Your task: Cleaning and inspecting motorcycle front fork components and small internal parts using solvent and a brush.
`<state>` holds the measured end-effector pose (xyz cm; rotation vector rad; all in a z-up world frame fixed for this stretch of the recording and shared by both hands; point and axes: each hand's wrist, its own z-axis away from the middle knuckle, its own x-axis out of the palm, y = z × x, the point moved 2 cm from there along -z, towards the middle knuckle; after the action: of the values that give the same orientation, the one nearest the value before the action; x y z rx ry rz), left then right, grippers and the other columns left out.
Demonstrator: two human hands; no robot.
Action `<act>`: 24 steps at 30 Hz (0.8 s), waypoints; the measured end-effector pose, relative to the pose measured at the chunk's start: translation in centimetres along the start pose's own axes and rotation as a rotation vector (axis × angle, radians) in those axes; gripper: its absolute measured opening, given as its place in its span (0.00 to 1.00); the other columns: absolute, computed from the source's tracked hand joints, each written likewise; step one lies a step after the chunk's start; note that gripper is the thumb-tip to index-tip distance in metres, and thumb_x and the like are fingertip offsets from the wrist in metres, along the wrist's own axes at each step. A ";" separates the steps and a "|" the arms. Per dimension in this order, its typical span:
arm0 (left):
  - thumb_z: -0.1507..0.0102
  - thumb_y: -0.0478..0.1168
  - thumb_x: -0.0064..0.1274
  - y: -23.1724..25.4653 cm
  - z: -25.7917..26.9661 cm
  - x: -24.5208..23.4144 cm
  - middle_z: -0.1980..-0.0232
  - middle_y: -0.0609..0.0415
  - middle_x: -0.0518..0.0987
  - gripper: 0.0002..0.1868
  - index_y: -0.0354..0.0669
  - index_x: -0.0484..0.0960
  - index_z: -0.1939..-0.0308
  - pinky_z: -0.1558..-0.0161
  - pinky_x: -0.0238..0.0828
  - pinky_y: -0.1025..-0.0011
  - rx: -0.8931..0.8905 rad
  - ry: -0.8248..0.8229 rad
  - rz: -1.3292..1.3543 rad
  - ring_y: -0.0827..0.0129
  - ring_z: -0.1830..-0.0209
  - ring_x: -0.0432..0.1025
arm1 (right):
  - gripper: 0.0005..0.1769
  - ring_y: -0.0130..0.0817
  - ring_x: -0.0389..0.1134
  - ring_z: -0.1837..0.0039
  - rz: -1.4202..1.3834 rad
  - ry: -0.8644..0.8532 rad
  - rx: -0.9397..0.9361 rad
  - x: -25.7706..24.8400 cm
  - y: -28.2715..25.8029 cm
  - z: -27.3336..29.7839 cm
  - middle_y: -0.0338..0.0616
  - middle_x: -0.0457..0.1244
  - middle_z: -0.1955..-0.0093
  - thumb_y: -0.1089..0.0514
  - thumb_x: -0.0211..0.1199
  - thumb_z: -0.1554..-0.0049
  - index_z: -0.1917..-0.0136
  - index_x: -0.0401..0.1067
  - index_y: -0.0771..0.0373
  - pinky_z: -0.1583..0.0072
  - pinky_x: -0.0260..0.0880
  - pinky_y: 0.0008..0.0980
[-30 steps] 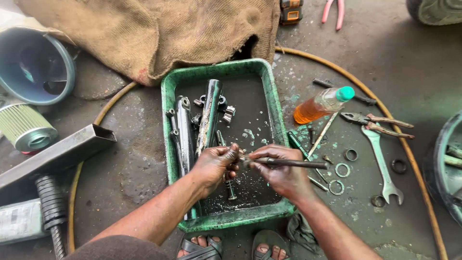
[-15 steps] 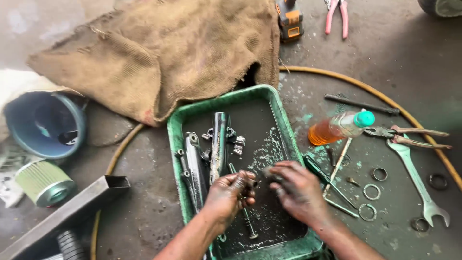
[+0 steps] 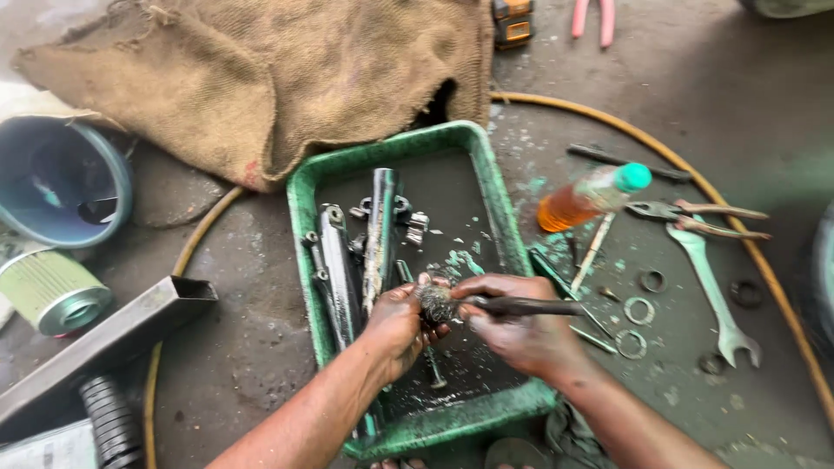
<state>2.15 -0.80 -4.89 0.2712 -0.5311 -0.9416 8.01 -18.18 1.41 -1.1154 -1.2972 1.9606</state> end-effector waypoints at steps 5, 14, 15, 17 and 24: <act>0.30 0.45 0.47 -0.6 0.5 -0.4 0.66 0.56 0.76 0.12 0.41 0.79 0.55 0.74 0.70 0.76 0.001 0.000 -0.027 0.74 0.75 0.69 | 0.12 0.24 0.70 0.61 0.031 0.058 0.084 -1.3 0.6 1.4 0.39 0.74 0.61 0.62 0.69 0.48 0.50 0.83 0.58 0.58 0.71 0.27; 0.28 0.46 0.44 0.2 3.9 -0.6 0.66 0.54 0.76 0.14 0.39 0.77 0.52 0.72 0.73 0.74 0.029 0.012 -0.072 0.72 0.74 0.69 | 0.14 0.33 0.74 0.52 0.113 0.098 -0.130 0.2 2.5 1.5 0.44 0.74 0.54 0.60 0.69 0.48 0.47 0.81 0.59 0.49 0.76 0.32; 0.28 0.47 0.43 0.5 4.7 -0.5 0.64 0.54 0.75 0.14 0.39 0.76 0.50 0.71 0.75 0.73 0.024 0.030 -0.061 0.71 0.72 0.69 | 0.15 0.37 0.74 0.50 0.171 0.132 -0.169 0.3 3.2 1.4 0.46 0.74 0.51 0.59 0.70 0.49 0.46 0.80 0.60 0.47 0.76 0.34; 0.28 0.46 0.42 0.1 4.9 -0.7 0.63 0.52 0.75 0.15 0.38 0.74 0.48 0.69 0.78 0.72 0.007 0.032 -0.031 0.70 0.71 0.70 | 0.15 0.41 0.74 0.46 0.329 0.111 -0.270 1.6 5.7 2.1 0.48 0.73 0.49 0.57 0.71 0.50 0.48 0.80 0.59 0.44 0.74 0.37; 0.28 0.41 0.39 0.6 4.6 -1.2 0.64 0.50 0.76 0.15 0.38 0.75 0.43 0.69 0.77 0.75 0.047 -0.049 -0.013 0.70 0.70 0.73 | 0.13 0.35 0.74 0.51 0.368 -0.085 0.017 1.1 3.9 2.7 0.43 0.75 0.51 0.56 0.68 0.45 0.46 0.81 0.55 0.47 0.75 0.35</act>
<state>-0.45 0.59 -1.17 0.2950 -0.5982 -0.9511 5.18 -20.15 -2.03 -1.3518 -1.1783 2.3002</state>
